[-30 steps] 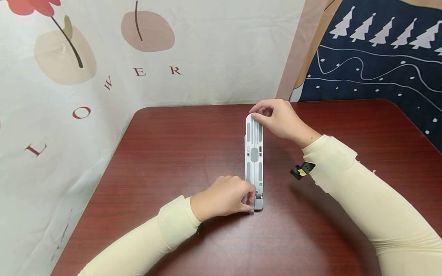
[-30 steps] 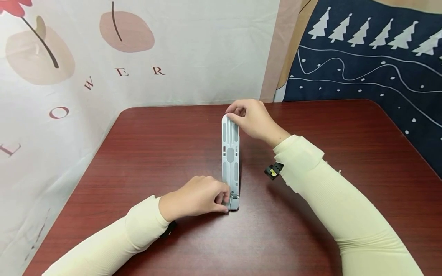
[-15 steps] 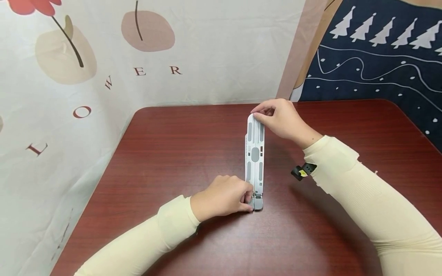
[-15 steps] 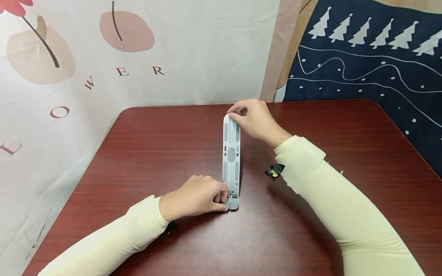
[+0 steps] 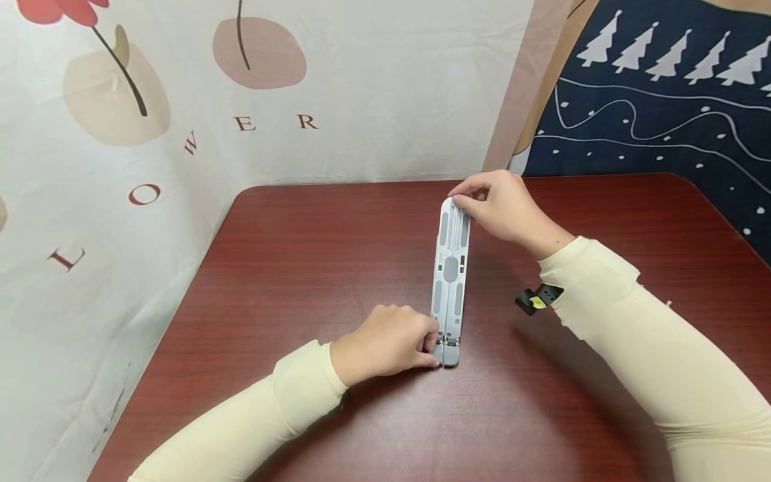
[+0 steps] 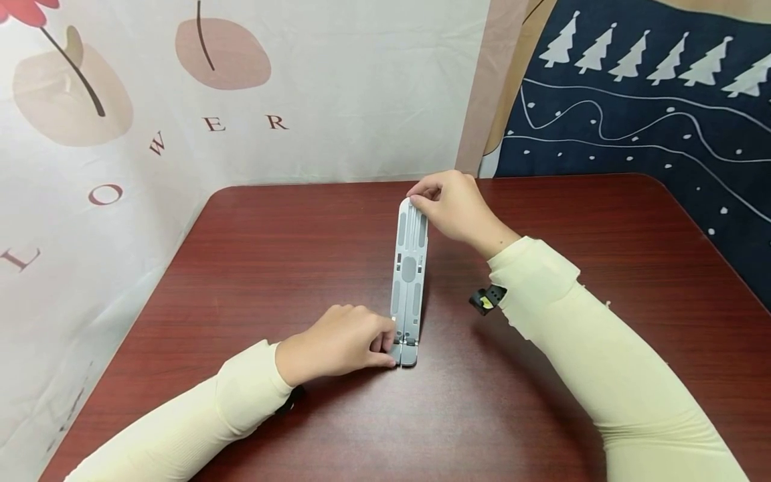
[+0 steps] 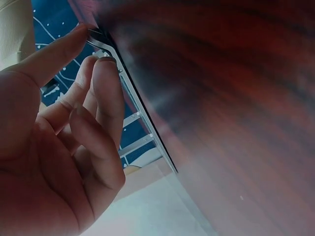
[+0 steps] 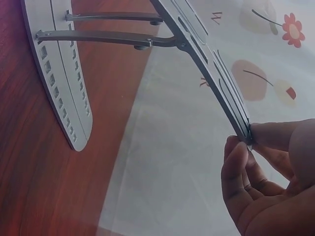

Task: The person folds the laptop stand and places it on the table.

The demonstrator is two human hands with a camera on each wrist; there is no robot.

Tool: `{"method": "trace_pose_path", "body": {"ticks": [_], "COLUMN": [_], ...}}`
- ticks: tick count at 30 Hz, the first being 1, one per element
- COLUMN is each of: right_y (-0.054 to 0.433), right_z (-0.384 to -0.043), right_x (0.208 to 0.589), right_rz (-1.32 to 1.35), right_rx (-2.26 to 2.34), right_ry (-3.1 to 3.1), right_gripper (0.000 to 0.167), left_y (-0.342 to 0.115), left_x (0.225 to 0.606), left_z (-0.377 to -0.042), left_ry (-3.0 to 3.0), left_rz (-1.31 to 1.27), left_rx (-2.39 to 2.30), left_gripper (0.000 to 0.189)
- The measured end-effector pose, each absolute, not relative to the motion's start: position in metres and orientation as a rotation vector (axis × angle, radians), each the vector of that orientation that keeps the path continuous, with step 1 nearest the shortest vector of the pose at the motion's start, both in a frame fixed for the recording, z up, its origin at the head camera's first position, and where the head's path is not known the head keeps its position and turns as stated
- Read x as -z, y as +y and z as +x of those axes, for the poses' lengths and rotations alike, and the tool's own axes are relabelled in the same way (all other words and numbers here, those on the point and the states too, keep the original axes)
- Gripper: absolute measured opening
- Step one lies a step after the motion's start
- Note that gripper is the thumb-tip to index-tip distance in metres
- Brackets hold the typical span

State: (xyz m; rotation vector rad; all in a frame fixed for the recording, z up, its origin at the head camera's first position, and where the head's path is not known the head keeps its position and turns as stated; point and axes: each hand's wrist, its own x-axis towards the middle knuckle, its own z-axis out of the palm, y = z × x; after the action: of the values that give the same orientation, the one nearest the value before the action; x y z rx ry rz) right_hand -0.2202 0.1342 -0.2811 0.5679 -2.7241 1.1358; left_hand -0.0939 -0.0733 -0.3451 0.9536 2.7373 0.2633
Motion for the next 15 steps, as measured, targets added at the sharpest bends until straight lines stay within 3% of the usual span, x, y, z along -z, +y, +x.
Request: {"method": "trace_pose_path", "body": {"ticks": [15], "right_y": [0.137], "right_z": [-0.2192], "right_x": [0.2748], "right_rz": [0.516], "right_rx": [-1.194], "right_ry": [-2.783], "right_gripper": [0.013], "left_y": [-0.0697], "left_x": [0.3469], "left_z": [-0.0921], "left_ry": [2.729], "left_rz": [0.993], "left_rx": [-0.275], "left_gripper": [0.031]}}
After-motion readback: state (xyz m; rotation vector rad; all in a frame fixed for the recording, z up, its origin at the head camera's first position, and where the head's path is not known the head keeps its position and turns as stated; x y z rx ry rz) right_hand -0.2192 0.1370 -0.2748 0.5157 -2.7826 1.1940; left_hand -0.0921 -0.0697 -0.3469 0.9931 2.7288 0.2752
